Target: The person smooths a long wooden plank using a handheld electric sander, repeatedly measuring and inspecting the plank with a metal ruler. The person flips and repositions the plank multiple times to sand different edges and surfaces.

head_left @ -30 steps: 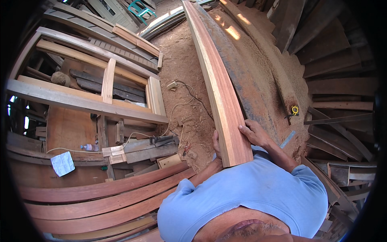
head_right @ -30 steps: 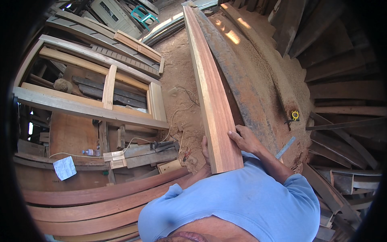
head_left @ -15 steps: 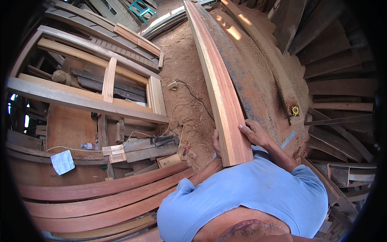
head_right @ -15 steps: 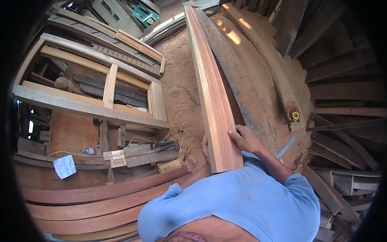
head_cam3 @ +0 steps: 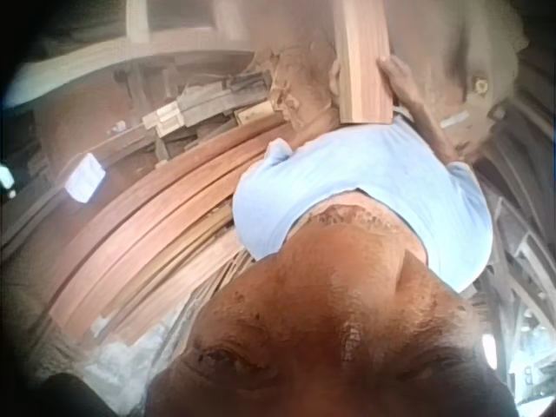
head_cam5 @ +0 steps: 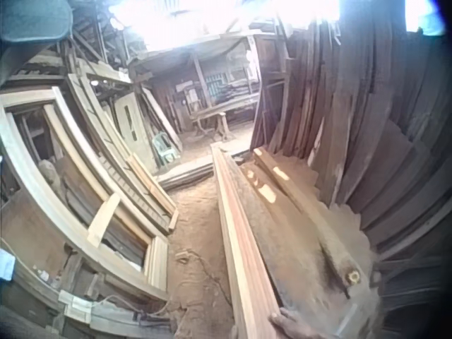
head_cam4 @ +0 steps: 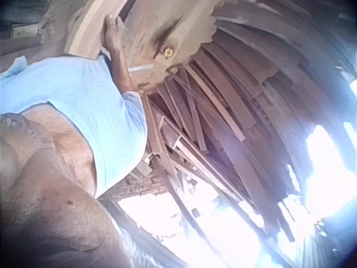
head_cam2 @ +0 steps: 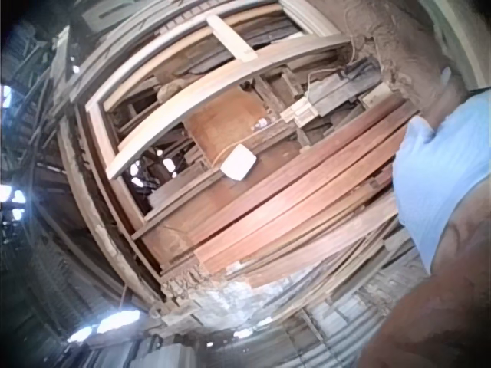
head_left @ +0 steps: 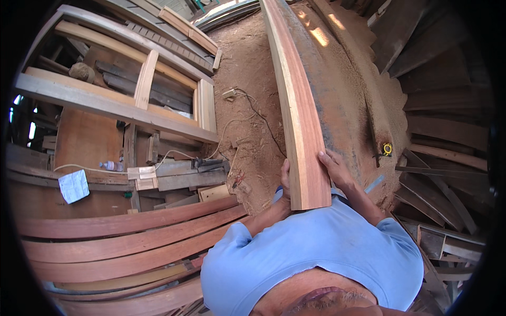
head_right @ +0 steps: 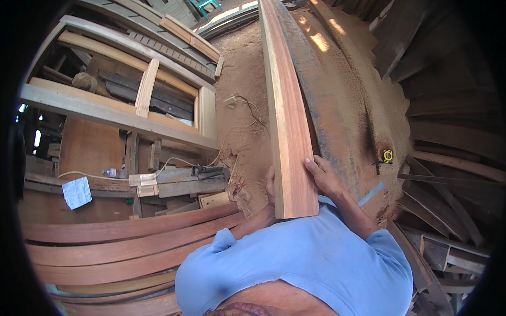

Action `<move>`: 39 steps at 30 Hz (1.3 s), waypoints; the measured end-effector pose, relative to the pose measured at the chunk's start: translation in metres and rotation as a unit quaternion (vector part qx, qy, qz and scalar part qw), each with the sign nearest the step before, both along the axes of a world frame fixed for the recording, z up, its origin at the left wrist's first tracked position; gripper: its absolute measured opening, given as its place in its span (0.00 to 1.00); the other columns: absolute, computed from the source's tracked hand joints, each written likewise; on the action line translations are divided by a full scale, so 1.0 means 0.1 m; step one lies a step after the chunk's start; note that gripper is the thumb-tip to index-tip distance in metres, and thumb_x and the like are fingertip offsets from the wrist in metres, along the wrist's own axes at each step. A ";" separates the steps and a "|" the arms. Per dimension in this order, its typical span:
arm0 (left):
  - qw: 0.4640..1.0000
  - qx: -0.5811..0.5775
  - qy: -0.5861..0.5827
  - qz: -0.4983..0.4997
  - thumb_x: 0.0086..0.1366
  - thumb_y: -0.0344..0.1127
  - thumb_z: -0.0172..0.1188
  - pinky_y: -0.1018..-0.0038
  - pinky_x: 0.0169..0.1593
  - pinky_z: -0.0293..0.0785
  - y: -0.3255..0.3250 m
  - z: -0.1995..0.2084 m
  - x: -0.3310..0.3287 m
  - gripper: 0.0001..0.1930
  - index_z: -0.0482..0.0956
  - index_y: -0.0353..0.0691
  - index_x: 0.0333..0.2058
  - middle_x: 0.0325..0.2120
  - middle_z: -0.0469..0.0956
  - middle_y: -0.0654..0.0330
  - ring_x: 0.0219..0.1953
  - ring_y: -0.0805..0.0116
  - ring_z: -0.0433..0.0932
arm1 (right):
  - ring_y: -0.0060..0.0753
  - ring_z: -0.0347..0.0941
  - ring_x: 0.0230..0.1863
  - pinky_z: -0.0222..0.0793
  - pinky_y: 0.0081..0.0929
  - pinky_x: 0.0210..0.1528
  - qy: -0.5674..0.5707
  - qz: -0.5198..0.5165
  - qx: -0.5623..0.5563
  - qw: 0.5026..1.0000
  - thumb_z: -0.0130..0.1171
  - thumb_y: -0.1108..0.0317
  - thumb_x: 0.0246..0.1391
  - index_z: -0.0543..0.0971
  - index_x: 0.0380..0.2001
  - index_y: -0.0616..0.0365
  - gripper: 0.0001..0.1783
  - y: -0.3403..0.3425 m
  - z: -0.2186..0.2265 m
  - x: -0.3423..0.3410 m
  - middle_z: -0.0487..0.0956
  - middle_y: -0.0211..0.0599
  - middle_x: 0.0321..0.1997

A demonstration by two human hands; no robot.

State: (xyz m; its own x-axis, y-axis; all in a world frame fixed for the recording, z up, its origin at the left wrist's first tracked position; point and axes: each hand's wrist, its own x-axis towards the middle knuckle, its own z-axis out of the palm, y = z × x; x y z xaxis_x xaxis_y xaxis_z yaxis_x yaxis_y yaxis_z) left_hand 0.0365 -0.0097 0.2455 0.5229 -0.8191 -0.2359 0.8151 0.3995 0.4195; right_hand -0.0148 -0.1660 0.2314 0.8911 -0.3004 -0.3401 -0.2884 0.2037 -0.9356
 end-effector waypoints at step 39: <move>0.980 -0.082 0.110 0.144 0.71 0.64 0.45 0.64 0.57 0.76 0.31 -1.16 -0.11 0.36 0.69 0.38 0.63 0.54 0.77 0.50 0.51 0.59 0.80 | 0.42 0.72 0.61 0.69 0.41 0.65 0.080 0.024 0.308 0.948 0.47 0.37 0.67 0.64 0.66 0.58 0.39 0.49 -0.65 0.20 0.74 0.45 0.62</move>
